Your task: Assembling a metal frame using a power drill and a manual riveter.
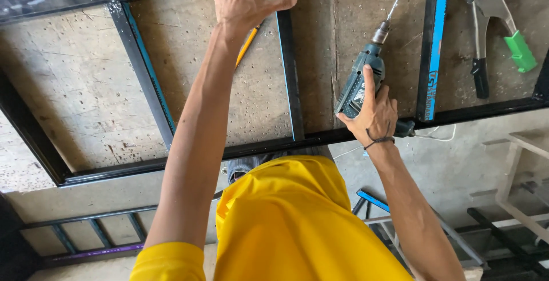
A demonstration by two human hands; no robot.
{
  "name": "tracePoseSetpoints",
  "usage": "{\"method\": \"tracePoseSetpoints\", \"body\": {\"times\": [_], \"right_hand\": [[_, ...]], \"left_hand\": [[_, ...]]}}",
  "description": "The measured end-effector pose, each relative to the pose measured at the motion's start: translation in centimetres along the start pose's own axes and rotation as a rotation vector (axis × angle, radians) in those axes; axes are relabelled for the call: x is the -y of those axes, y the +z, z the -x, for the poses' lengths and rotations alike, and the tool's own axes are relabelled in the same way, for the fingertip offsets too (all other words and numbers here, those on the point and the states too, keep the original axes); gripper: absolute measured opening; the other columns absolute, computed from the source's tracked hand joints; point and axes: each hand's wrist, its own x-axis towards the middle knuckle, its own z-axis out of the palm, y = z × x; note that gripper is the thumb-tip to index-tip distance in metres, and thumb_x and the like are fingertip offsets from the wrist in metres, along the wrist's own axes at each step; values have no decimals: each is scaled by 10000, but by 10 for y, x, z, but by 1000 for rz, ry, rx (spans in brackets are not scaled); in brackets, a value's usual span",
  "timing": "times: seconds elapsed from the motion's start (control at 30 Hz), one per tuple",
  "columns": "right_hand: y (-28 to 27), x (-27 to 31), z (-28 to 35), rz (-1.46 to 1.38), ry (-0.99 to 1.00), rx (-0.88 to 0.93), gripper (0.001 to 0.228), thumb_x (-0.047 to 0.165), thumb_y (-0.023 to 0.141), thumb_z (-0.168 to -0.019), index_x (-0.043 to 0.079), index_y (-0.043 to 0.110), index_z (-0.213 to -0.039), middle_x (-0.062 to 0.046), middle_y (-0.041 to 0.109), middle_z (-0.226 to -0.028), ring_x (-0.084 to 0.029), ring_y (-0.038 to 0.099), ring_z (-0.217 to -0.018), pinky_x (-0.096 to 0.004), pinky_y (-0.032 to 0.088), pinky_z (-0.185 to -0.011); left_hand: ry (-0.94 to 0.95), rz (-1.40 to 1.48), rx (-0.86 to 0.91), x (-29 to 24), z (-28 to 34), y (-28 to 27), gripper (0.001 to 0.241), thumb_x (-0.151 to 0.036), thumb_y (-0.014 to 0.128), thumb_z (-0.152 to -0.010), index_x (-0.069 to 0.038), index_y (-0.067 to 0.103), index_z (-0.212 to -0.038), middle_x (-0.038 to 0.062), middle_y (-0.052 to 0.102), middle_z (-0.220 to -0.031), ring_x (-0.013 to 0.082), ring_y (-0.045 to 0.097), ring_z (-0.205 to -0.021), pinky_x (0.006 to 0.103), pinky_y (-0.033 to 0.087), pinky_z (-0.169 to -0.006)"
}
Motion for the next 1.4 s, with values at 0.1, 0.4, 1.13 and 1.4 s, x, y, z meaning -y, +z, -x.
{"method": "tracePoseSetpoints", "body": {"times": [0.1, 0.4, 1.13, 1.4], "right_hand": [[-6, 2, 0, -29, 7, -8, 1351, 411, 987, -614, 243, 167, -1675, -231, 569, -1125, -453, 592, -864, -547, 485, -813], [-68, 17, 18, -378, 7, -41, 1059, 236, 836, -721, 100, 265, -1602, -292, 602, -1319, -457, 617, -1113, -564, 515, -901], [-232, 107, -93, -711, -185, 52, 471, 190, 665, -970, -29, 549, -1370, -166, 732, -929, -230, 749, -687, -285, 573, -608], [-230, 116, -101, -659, -201, 74, 476, 199, 663, -975, -32, 545, -1375, -168, 717, -974, -240, 747, -697, -296, 574, -627]], "left_hand": [[-23, -20, 40, -3, 0, -5, 1276, -971, 756, -716, -175, 289, -1596, 122, 263, -1668, 386, 103, -1522, 673, -18, -1174], [48, -25, -118, -2, 2, -6, 1328, -1001, 764, -651, -152, 333, -1577, 142, 344, -1612, 409, 133, -1508, 667, -68, -1183], [41, 58, -74, 3, 3, -7, 1248, -925, 755, -686, -243, 253, -1602, 96, 338, -1622, 409, 123, -1540, 673, -62, -1204], [60, 75, -130, 6, 2, 1, 1244, -920, 785, -672, -236, 296, -1588, 84, 382, -1581, 413, 167, -1527, 673, -37, -1209]]}}
